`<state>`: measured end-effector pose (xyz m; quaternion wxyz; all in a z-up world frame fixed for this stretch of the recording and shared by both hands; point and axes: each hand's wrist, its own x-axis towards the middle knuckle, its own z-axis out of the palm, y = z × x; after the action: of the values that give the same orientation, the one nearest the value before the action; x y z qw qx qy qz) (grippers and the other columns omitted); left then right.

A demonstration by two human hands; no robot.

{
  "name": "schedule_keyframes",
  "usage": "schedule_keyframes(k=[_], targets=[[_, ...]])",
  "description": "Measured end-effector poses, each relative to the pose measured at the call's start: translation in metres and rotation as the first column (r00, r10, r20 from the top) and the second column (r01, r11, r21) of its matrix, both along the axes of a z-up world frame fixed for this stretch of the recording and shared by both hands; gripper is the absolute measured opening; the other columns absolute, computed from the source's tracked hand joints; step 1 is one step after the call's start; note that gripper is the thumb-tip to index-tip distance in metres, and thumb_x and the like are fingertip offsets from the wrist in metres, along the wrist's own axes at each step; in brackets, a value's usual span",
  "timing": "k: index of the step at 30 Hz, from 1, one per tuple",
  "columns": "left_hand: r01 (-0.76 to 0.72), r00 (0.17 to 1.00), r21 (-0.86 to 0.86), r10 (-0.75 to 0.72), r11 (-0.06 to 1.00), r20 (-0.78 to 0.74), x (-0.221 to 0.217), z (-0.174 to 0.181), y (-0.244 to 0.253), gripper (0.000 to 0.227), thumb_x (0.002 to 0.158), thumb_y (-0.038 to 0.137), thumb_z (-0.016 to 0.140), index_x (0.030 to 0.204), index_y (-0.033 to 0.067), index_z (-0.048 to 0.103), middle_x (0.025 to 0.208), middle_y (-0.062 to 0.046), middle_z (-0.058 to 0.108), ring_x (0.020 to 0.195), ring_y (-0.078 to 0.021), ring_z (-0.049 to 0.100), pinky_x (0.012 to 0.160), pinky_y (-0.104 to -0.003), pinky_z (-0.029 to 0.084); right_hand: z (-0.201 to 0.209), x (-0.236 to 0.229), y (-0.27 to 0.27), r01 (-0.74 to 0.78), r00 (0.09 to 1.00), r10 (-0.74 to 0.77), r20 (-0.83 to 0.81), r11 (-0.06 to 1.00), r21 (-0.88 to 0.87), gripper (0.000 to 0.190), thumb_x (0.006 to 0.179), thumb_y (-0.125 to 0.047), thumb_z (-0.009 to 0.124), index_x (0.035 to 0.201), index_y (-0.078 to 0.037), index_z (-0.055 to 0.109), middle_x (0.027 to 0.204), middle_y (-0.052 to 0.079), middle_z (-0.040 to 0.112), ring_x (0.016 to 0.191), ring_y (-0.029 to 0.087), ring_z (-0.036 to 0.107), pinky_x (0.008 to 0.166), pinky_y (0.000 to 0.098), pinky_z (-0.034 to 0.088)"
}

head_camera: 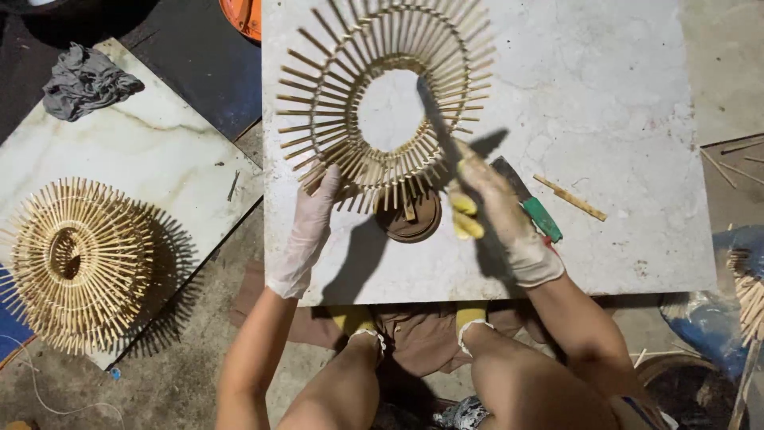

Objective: Filing and shaping the edges of a circular bamboo decorative frame using a metal file and pliers.

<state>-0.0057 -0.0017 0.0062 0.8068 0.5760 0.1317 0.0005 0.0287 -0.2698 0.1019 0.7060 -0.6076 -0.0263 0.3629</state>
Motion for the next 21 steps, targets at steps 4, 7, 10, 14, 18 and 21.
schedule_keyframes(k=[4, 7, 10, 14, 18, 21], targets=[[0.025, 0.999, -0.001, -0.025, 1.000, -0.033, 0.001, -0.001, -0.006, 0.052, 0.096, 0.043, 0.069, 0.127, 0.0019, 0.063, 0.108, -0.008, 0.072, 0.096, -0.0175, 0.071, 0.091, -0.038, 0.061, -0.022, 0.003, -0.007, -0.091, 0.985, 0.091, -0.149, 0.996, 0.007, 0.061, 0.104, -0.034, 0.042, 0.162, -0.018, 0.032, 0.058, -0.007, 0.043, 0.040, 0.004, 0.040, 0.031, 0.0191, 0.037], [0.017, 0.999, -0.017, -0.018, 1.000, -0.034, -0.002, -0.007, 0.002, 0.055, 0.095, 0.046, 0.071, 0.127, 0.0019, 0.065, 0.107, -0.006, 0.071, 0.095, -0.0165, 0.069, 0.090, -0.038, 0.061, -0.009, -0.003, -0.012, 0.049, 0.996, -0.040, -0.074, 0.990, 0.133, 0.061, 0.106, -0.033, 0.042, 0.163, -0.013, 0.032, 0.060, -0.007, 0.044, 0.041, 0.003, 0.041, 0.034, 0.0177, 0.039], [0.031, 0.999, 0.024, -0.030, 0.999, -0.033, -0.002, 0.002, 0.000, 0.054, 0.095, 0.045, 0.070, 0.126, 0.0010, 0.065, 0.104, -0.008, 0.071, 0.093, -0.0178, 0.072, 0.090, -0.038, 0.063, -0.004, -0.001, -0.014, 0.085, 0.995, -0.090, 0.037, 0.990, 0.108, 0.062, 0.107, -0.037, 0.041, 0.163, -0.013, 0.032, 0.061, -0.007, 0.044, 0.042, 0.003, 0.040, 0.036, 0.0179, 0.040], [0.018, 0.999, -0.017, -0.019, 1.000, -0.032, 0.001, -0.020, 0.007, 0.053, 0.095, 0.041, 0.071, 0.128, 0.0007, 0.063, 0.108, -0.009, 0.073, 0.092, -0.0187, 0.072, 0.089, -0.037, 0.063, -0.017, 0.001, -0.021, -0.103, 0.984, 0.129, 0.123, 0.975, -0.194, 0.066, 0.102, -0.045, 0.042, 0.161, -0.016, 0.037, 0.059, -0.006, 0.044, 0.043, 0.005, 0.041, 0.035, 0.0228, 0.040], [-0.007, 1.000, -0.056, 0.007, 0.998, 0.002, 0.000, -0.005, 0.006, 0.054, 0.096, 0.040, 0.071, 0.132, 0.0013, 0.062, 0.114, -0.008, 0.071, 0.096, -0.0170, 0.070, 0.088, -0.036, 0.061, -0.025, 0.003, -0.025, 0.013, 0.986, 0.015, 0.164, 0.986, -0.167, 0.070, 0.101, -0.049, 0.044, 0.162, -0.015, 0.036, 0.061, -0.007, 0.045, 0.044, 0.006, 0.041, 0.036, 0.0237, 0.040], [0.001, 1.000, -0.040, -0.001, 0.999, 0.006, 0.005, -0.007, 0.007, 0.054, 0.096, 0.041, 0.070, 0.133, 0.0023, 0.061, 0.116, -0.008, 0.071, 0.099, -0.0161, 0.070, 0.088, -0.035, 0.061, -0.014, 0.005, -0.023, 0.004, 0.987, 0.022, 0.158, 0.987, -0.163, 0.068, 0.101, -0.046, 0.045, 0.162, -0.015, 0.037, 0.060, -0.008, 0.044, 0.044, 0.005, 0.040, 0.035, 0.0219, 0.040]])
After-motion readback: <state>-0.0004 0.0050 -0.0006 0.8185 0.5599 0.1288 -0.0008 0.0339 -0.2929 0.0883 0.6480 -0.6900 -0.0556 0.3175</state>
